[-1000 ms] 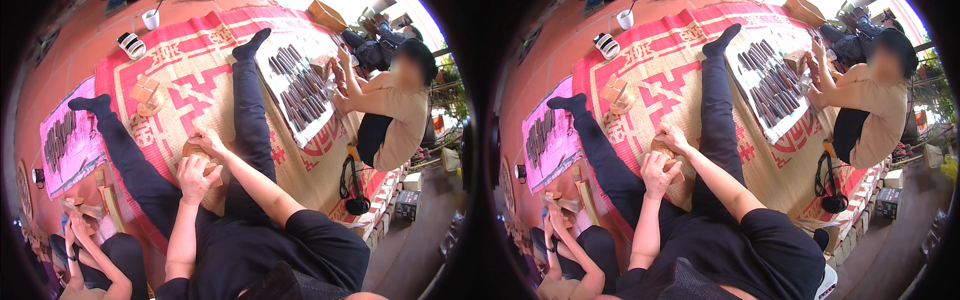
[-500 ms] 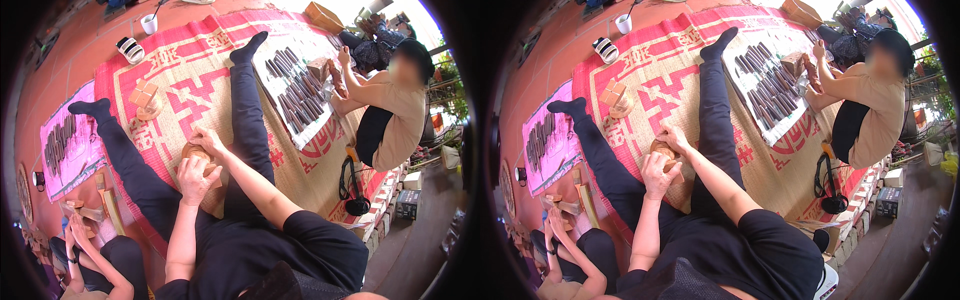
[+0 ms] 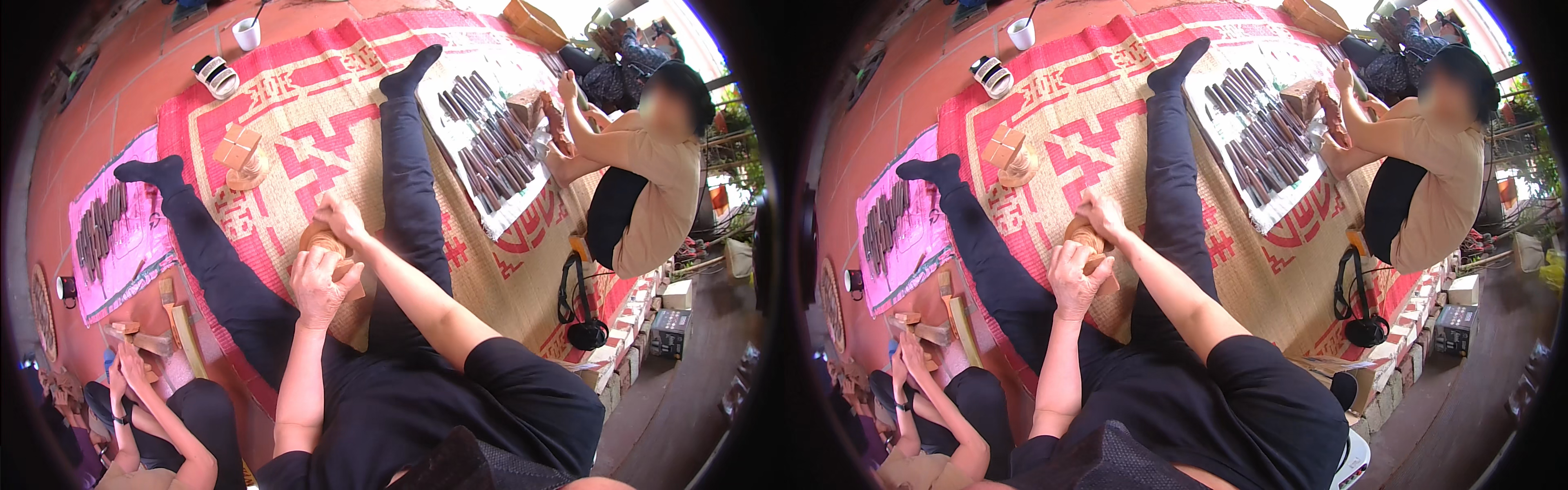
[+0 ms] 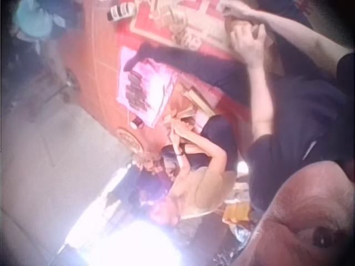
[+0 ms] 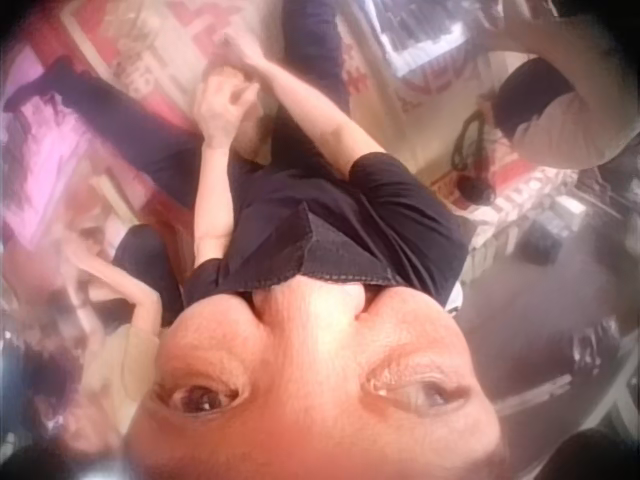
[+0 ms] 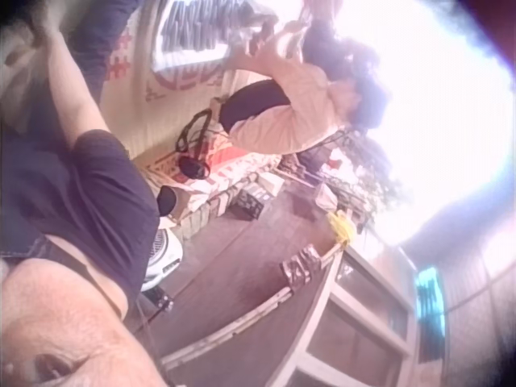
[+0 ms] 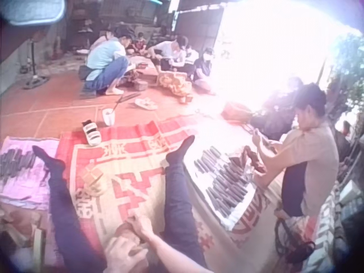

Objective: The person sits on a mat and assembles small wooden blocks into a cube-like structure. They repeatedly pick up blocks, fit them together, and adjust the assembly with both hands.

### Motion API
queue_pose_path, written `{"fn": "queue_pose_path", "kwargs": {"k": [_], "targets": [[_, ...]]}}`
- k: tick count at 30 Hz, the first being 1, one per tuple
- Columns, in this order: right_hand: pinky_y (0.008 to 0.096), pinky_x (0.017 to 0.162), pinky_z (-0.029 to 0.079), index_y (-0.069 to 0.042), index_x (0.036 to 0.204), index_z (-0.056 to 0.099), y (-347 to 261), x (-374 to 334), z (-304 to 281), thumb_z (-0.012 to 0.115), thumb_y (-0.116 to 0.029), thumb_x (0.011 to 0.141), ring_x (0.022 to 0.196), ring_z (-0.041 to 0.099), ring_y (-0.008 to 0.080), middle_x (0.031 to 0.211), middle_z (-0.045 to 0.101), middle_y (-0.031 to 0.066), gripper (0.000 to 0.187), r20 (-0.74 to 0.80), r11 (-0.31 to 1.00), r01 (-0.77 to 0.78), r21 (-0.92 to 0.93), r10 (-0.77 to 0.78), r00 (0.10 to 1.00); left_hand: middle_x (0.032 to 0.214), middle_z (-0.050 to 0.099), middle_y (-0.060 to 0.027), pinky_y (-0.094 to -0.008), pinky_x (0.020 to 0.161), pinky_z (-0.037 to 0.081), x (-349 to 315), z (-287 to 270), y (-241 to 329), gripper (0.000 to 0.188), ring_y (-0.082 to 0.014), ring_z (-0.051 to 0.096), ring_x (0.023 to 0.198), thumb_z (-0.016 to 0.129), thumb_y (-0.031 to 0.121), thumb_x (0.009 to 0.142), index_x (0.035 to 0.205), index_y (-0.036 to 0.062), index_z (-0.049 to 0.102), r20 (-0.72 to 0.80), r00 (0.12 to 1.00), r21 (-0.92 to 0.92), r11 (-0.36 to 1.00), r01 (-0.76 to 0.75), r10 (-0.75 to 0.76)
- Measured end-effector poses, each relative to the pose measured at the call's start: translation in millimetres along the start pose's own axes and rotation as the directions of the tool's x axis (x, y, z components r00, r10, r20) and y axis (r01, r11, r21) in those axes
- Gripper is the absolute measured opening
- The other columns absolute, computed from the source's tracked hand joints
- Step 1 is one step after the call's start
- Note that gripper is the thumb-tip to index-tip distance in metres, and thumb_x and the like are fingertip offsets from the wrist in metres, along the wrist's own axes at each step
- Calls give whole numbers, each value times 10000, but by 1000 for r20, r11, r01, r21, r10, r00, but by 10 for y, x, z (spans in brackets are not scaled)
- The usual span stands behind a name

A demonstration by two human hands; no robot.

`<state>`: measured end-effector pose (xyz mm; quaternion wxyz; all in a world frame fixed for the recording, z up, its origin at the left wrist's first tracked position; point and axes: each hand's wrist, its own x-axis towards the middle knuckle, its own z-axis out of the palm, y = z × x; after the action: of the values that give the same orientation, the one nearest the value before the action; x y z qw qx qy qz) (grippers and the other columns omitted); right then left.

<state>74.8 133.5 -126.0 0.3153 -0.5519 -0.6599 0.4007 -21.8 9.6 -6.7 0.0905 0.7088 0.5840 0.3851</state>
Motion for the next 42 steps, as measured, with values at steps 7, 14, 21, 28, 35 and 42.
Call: {"fn": "queue_pose_path", "kwargs": {"k": [7,14,21,28,35,42], "targets": [[327,711,517,-33,854,636,-75,-118,-13,714,-164,840,767,683,204,782,695,102,153,-4,941,-67,332,72,997,799,550,-64,-396,691,476,-56,-66,-116,324,-271,554,765,776,349,736,765,66,621,-6,1000,8,1000,29,-29],[335,708,497,-24,866,607,138,52,35,704,-196,848,776,652,187,771,670,110,199,-75,995,-95,22,96,993,803,550,-70,-398,687,476,-3,13,-29,311,-274,551,759,774,332,735,772,63,620,-1,1000,17,1000,6,-6],[365,707,495,-35,894,599,40,-220,-32,682,-223,865,744,642,235,784,661,127,208,10,942,-88,323,90,996,787,547,-78,-403,681,475,-14,-42,-90,317,-278,556,752,768,328,745,769,52,615,-29,999,-6,999,40,-40],[264,735,462,-40,936,609,142,-308,-76,661,-209,919,835,567,94,882,626,27,178,241,727,-264,634,138,961,783,550,-82,-403,681,479,35,-24,-95,316,-281,569,759,772,323,735,756,50,613,-31,998,-22,999,46,-46],[229,708,467,-34,859,614,-30,-305,-72,697,-85,869,763,562,77,825,624,24,99,165,654,-283,702,236,957,791,552,-92,-404,681,481,1,-36,-95,319,-282,570,760,773,317,742,768,44,611,-39,998,-47,998,48,-50],[335,664,485,-22,747,642,91,85,49,748,-191,766,680,629,196,684,662,125,200,-120,915,-286,285,330,936,794,554,-97,-402,675,478,-43,-104,-125,351,-287,576,752,758,353,776,780,34,612,-51,996,-57,996,65,-68]]}}
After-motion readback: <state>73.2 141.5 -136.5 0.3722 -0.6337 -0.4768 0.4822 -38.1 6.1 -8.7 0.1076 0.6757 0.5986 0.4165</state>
